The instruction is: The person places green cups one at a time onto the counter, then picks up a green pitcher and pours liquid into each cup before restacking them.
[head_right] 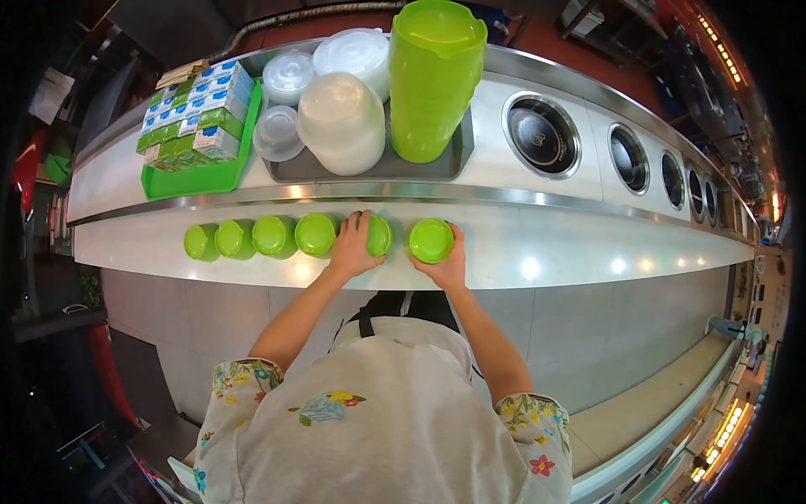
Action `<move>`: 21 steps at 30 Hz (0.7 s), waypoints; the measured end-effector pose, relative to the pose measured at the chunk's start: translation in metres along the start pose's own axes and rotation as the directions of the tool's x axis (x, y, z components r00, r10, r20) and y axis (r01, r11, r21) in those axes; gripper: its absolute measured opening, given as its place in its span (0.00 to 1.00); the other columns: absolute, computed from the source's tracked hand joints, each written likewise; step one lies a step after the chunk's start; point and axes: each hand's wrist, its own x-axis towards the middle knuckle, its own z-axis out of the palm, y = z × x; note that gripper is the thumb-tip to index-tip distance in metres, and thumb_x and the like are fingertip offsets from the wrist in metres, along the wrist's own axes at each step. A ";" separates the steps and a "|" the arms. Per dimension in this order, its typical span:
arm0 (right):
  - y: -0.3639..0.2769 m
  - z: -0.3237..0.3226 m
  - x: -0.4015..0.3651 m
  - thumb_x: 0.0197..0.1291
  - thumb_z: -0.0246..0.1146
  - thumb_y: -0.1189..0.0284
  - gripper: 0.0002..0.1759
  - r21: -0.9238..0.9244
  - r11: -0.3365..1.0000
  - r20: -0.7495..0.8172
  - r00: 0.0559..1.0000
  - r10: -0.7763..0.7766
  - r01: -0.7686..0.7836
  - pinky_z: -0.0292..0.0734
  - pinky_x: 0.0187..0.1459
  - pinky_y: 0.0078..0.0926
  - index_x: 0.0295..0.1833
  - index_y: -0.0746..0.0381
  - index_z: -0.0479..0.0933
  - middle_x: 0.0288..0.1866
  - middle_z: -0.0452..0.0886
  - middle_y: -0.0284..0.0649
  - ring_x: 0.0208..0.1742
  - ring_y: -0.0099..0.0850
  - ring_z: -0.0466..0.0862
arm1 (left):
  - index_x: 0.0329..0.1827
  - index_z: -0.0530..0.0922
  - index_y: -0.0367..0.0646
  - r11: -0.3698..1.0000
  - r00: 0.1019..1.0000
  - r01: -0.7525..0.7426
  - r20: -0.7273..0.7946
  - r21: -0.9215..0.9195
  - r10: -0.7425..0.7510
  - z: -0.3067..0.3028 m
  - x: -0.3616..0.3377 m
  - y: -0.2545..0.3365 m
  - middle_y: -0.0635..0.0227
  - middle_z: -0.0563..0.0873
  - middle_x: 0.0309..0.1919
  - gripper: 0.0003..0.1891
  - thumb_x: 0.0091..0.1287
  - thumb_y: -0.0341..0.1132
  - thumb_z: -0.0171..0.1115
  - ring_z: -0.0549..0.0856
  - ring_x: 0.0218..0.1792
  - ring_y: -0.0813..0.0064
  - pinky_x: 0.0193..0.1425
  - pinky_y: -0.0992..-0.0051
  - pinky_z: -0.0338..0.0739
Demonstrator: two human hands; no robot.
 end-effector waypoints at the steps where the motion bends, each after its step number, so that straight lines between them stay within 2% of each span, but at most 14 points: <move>1: -0.001 0.001 0.002 0.35 0.86 0.64 0.59 -0.017 1.000 0.033 0.999 0.016 -0.015 0.76 0.63 0.38 0.72 0.64 0.58 0.62 0.76 0.50 0.63 0.42 0.79 | 0.73 0.60 0.39 1.000 0.999 0.025 0.030 0.002 -0.025 0.000 0.001 0.001 0.49 0.69 0.65 0.55 0.41 0.45 0.82 0.73 0.64 0.44 0.62 0.52 0.78; 5: 0.002 0.007 0.008 0.35 0.86 0.63 0.59 -0.021 1.000 0.126 0.992 0.017 -0.014 0.77 0.62 0.39 0.72 0.63 0.59 0.62 0.77 0.50 0.62 0.43 0.80 | 0.74 0.60 0.37 0.999 0.998 0.048 0.042 -0.025 -0.046 0.003 -0.001 0.001 0.49 0.67 0.69 0.55 0.41 0.44 0.82 0.71 0.65 0.41 0.66 0.54 0.76; 7: 0.003 0.008 0.006 0.35 0.86 0.63 0.60 -0.002 0.999 0.143 0.989 0.046 -0.046 0.75 0.64 0.39 0.72 0.64 0.58 0.64 0.75 0.52 0.64 0.44 0.78 | 0.76 0.60 0.36 0.990 0.988 -0.108 -0.098 0.093 0.117 0.006 -0.005 -0.001 0.47 0.59 0.76 0.56 0.43 0.44 0.81 0.67 0.69 0.36 0.72 0.51 0.70; 10: 0.016 0.017 0.007 0.34 0.86 0.62 0.62 0.047 0.998 0.152 0.988 0.034 -0.042 0.71 0.67 0.42 0.72 0.66 0.57 0.68 0.70 0.55 0.69 0.47 0.73 | 0.78 0.58 0.37 0.967 0.981 -0.138 -0.108 0.212 0.164 0.008 -0.011 0.005 0.45 0.56 0.78 0.56 0.47 0.45 0.81 0.63 0.72 0.33 0.76 0.47 0.63; 11: 0.025 0.019 0.007 0.34 0.86 0.61 0.63 0.074 0.997 0.153 0.988 -0.004 -0.007 0.69 0.69 0.44 0.73 0.68 0.56 0.70 0.67 0.57 0.72 0.48 0.70 | 0.78 0.58 0.37 0.965 0.980 -0.144 -0.106 0.219 0.171 0.008 -0.015 0.010 0.45 0.56 0.78 0.56 0.47 0.45 0.81 0.63 0.72 0.33 0.76 0.47 0.63; 12: 0.022 0.016 0.010 0.34 0.86 0.61 0.63 0.079 0.997 0.145 0.989 -0.007 -0.005 0.69 0.69 0.44 0.73 0.68 0.56 0.70 0.67 0.57 0.72 0.48 0.70 | 0.77 0.59 0.37 0.980 0.973 -0.130 -0.173 0.151 0.156 0.003 -0.019 0.020 0.46 0.57 0.78 0.54 0.48 0.44 0.81 0.63 0.73 0.35 0.76 0.47 0.62; 14: 0.002 -0.004 0.014 0.33 0.86 0.60 0.65 -0.200 0.969 0.183 0.977 -0.110 0.147 0.65 0.72 0.46 0.74 0.70 0.54 0.74 0.61 0.59 0.74 0.50 0.66 | 0.74 0.64 0.38 0.994 0.950 -0.110 -0.296 -0.013 0.101 -0.014 -0.029 0.038 0.47 0.61 0.76 0.50 0.49 0.41 0.82 0.64 0.73 0.40 0.75 0.48 0.62; 15: -0.015 -0.021 0.015 0.40 0.84 0.61 0.60 -0.247 0.955 0.141 0.981 -0.132 0.164 0.65 0.72 0.46 0.74 0.71 0.56 0.74 0.62 0.58 0.72 0.49 0.68 | 0.71 0.67 0.38 0.989 0.934 -0.107 -0.352 -0.104 0.064 -0.030 -0.034 0.044 0.47 0.64 0.75 0.46 0.49 0.39 0.82 0.67 0.73 0.43 0.74 0.49 0.64; 16: -0.025 -0.040 0.016 0.40 0.84 0.61 0.60 -0.241 0.956 0.133 0.981 -0.139 0.168 0.65 0.72 0.46 0.74 0.71 0.56 0.74 0.62 0.58 0.72 0.49 0.68 | 0.68 0.70 0.39 0.986 0.908 -0.100 -0.418 -0.134 0.035 -0.045 -0.040 0.048 0.48 0.69 0.71 0.42 0.50 0.38 0.82 0.70 0.70 0.45 0.73 0.51 0.67; 17: -0.030 -0.063 0.020 0.45 0.81 0.63 0.51 -0.122 0.986 0.126 0.987 -0.098 0.114 0.68 0.69 0.43 0.70 0.69 0.62 0.70 0.68 0.55 0.68 0.47 0.72 | 0.65 0.73 0.41 0.982 0.876 -0.094 -0.483 -0.165 0.003 -0.064 -0.043 0.050 0.50 0.73 0.68 0.37 0.50 0.36 0.81 0.73 0.68 0.48 0.72 0.52 0.69; 18: -0.031 -0.084 0.030 0.51 0.79 0.66 0.41 0.000 0.998 0.128 0.990 -0.058 0.058 0.70 0.66 0.39 0.66 0.68 0.68 0.66 0.74 0.52 0.64 0.44 0.76 | 0.61 0.75 0.40 0.987 0.852 -0.108 -0.522 -0.116 0.031 -0.091 -0.040 0.049 0.51 0.77 0.63 0.33 0.51 0.33 0.80 0.77 0.63 0.50 0.68 0.54 0.72; 19: -0.026 -0.102 0.048 0.51 0.79 0.66 0.41 0.007 0.998 0.124 0.990 -0.064 0.063 0.70 0.66 0.39 0.66 0.68 0.68 0.66 0.74 0.52 0.64 0.44 0.76 | 0.58 0.77 0.39 0.991 0.828 -0.117 -0.558 -0.068 0.059 -0.122 -0.037 0.047 0.53 0.82 0.57 0.29 0.52 0.29 0.78 0.81 0.59 0.52 0.65 0.56 0.74; 20: -0.020 -0.119 0.069 0.54 0.76 0.69 0.31 0.064 0.997 0.151 0.987 -0.052 0.043 0.73 0.61 0.36 0.61 0.66 0.72 0.58 0.79 0.48 0.58 0.40 0.79 | 0.54 0.79 0.38 0.987 0.767 -0.160 -0.626 0.028 0.142 -0.155 -0.022 0.044 0.54 0.85 0.50 0.22 0.55 0.25 0.74 0.84 0.52 0.54 0.60 0.59 0.76; 21: -0.019 -0.128 0.091 0.58 0.73 0.72 0.21 0.121 0.992 0.177 0.983 -0.041 0.019 0.75 0.56 0.32 0.55 0.65 0.77 0.51 0.84 0.43 0.53 0.37 0.83 | 0.53 0.79 0.37 0.998 0.762 -0.055 -0.645 0.028 0.060 -0.185 -0.007 0.039 0.54 0.85 0.48 0.19 0.58 0.23 0.71 0.84 0.51 0.55 0.59 0.60 0.76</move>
